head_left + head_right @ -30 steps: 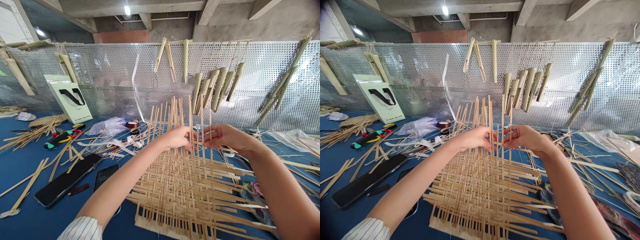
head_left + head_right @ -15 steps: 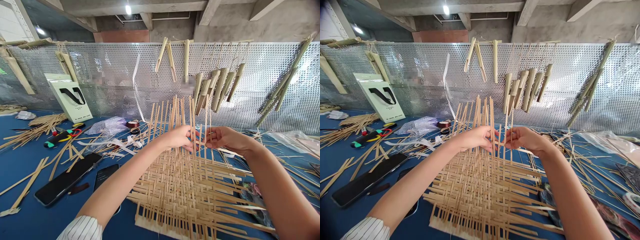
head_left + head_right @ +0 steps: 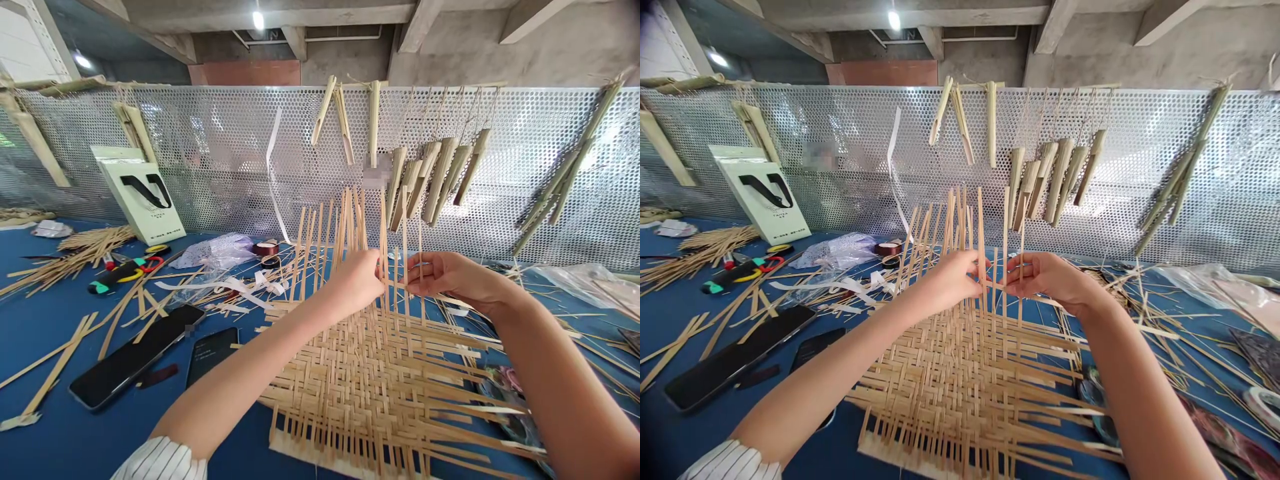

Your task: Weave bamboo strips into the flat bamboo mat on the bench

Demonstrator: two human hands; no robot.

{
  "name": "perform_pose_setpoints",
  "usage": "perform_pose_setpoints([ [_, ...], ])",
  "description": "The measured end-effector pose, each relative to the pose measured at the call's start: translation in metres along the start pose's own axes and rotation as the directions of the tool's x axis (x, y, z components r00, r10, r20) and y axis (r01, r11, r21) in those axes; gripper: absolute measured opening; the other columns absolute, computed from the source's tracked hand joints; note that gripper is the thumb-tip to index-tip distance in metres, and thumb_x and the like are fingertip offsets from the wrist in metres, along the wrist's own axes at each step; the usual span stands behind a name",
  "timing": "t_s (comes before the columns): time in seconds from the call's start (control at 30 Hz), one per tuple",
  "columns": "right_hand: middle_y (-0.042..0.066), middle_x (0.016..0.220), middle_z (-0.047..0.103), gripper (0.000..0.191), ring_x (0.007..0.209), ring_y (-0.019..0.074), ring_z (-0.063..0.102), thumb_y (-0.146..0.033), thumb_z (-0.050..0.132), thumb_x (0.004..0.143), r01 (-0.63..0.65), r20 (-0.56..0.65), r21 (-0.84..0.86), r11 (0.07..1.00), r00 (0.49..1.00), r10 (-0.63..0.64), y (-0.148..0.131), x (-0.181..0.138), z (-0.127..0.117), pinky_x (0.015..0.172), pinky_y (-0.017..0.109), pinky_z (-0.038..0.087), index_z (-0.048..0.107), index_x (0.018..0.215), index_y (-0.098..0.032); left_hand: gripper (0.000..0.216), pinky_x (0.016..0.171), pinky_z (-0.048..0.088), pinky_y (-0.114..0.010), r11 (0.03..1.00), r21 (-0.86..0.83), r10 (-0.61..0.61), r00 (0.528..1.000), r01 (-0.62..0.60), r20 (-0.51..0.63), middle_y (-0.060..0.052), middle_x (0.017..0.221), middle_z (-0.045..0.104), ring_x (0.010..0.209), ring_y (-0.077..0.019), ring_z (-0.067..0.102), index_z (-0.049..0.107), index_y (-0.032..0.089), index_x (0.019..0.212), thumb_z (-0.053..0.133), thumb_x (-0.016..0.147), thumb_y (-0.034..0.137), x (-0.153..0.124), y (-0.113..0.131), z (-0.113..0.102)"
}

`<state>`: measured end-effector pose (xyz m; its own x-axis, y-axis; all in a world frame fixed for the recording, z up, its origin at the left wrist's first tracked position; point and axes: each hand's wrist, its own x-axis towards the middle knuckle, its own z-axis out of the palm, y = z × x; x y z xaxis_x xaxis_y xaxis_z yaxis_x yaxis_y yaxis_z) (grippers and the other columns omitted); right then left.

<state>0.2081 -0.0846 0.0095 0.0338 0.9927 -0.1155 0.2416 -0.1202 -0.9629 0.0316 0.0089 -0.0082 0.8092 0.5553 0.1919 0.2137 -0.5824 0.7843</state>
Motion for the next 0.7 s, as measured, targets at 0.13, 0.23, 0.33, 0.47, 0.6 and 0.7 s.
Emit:
perform_pose_setpoints([
  [0.13, 0.003, 0.076, 0.065, 0.040, 0.071, 0.0171, 0.062, -0.022, 0.077, 0.049, -0.005, 0.009, 0.000, 1.000, 1.000, 0.005, 0.001, 0.001, -0.002, 0.064, 0.028, 0.050, 0.058, 0.085, -0.019, 0.065, 0.059, 0.041, -0.029, 1.000, -0.004, -0.002, 0.996, 0.001, -0.086, -0.009, 0.089, 0.062, 0.070, -0.0186, 0.057, 0.039, 0.011, 0.118, 0.063, 0.059, 0.020, -0.003, 0.006, -0.004],
  [0.23, 0.004, 0.077, 0.065, 0.039, 0.072, 0.0172, 0.062, -0.021, 0.076, 0.050, 0.007, 0.023, 0.007, 1.000, 1.000, -0.007, 0.002, 0.002, -0.002, 0.063, 0.028, 0.050, 0.058, 0.085, -0.018, 0.060, 0.064, 0.043, -0.030, 1.000, -0.014, 0.009, 0.994, -0.011, -0.105, -0.008, 0.086, 0.063, 0.071, -0.0180, 0.058, 0.041, 0.010, 0.117, 0.062, 0.062, 0.022, -0.005, 0.012, -0.011],
  [0.33, 0.004, 0.076, 0.065, 0.032, 0.071, 0.0152, 0.061, -0.018, 0.074, 0.054, 0.014, 0.047, 0.027, 1.000, 0.999, -0.015, 0.003, 0.002, -0.002, 0.062, 0.025, 0.048, 0.058, 0.082, -0.018, 0.038, 0.067, 0.043, -0.031, 0.999, 0.031, 0.033, 0.984, -0.028, -0.175, -0.006, 0.079, 0.062, 0.069, -0.0162, 0.058, 0.048, 0.012, 0.107, 0.053, 0.073, 0.026, -0.009, 0.019, -0.016],
  [0.47, 0.004, 0.077, 0.066, 0.030, 0.074, 0.0155, 0.061, -0.016, 0.073, 0.056, 0.013, 0.047, 0.054, 0.998, 0.999, -0.016, 0.004, 0.002, -0.002, 0.067, 0.025, 0.047, 0.056, 0.080, -0.018, 0.022, 0.074, 0.041, -0.033, 0.958, 0.283, 0.156, 0.898, -0.037, -0.411, -0.006, 0.087, 0.057, 0.079, -0.0177, 0.055, 0.047, 0.015, 0.099, 0.048, 0.078, 0.022, -0.016, 0.027, -0.016],
  [0.6, 0.003, 0.078, 0.066, 0.029, 0.074, 0.0152, 0.061, -0.016, 0.073, 0.056, 0.010, 0.043, 0.046, 0.999, 0.999, -0.012, 0.003, 0.001, -0.002, 0.067, 0.025, 0.046, 0.056, 0.080, -0.019, 0.046, 0.087, 0.037, -0.034, 0.922, 0.384, 0.261, 0.814, -0.051, -0.519, -0.014, 0.115, 0.042, 0.106, -0.0238, 0.044, 0.035, 0.012, 0.110, 0.058, 0.070, 0.018, -0.014, 0.022, -0.013],
  [0.7, 0.003, 0.076, 0.066, 0.027, 0.071, 0.0134, 0.061, -0.014, 0.072, 0.057, 0.018, 0.041, 0.035, 0.999, 0.999, -0.019, 0.003, 0.001, -0.001, 0.063, 0.023, 0.045, 0.056, 0.080, -0.019, 0.062, 0.081, 0.041, -0.033, 0.967, 0.253, 0.132, 0.886, -0.017, -0.444, -0.016, 0.116, 0.039, 0.102, -0.0252, 0.047, 0.028, 0.011, 0.116, 0.063, 0.067, 0.024, -0.005, 0.010, -0.015],
])
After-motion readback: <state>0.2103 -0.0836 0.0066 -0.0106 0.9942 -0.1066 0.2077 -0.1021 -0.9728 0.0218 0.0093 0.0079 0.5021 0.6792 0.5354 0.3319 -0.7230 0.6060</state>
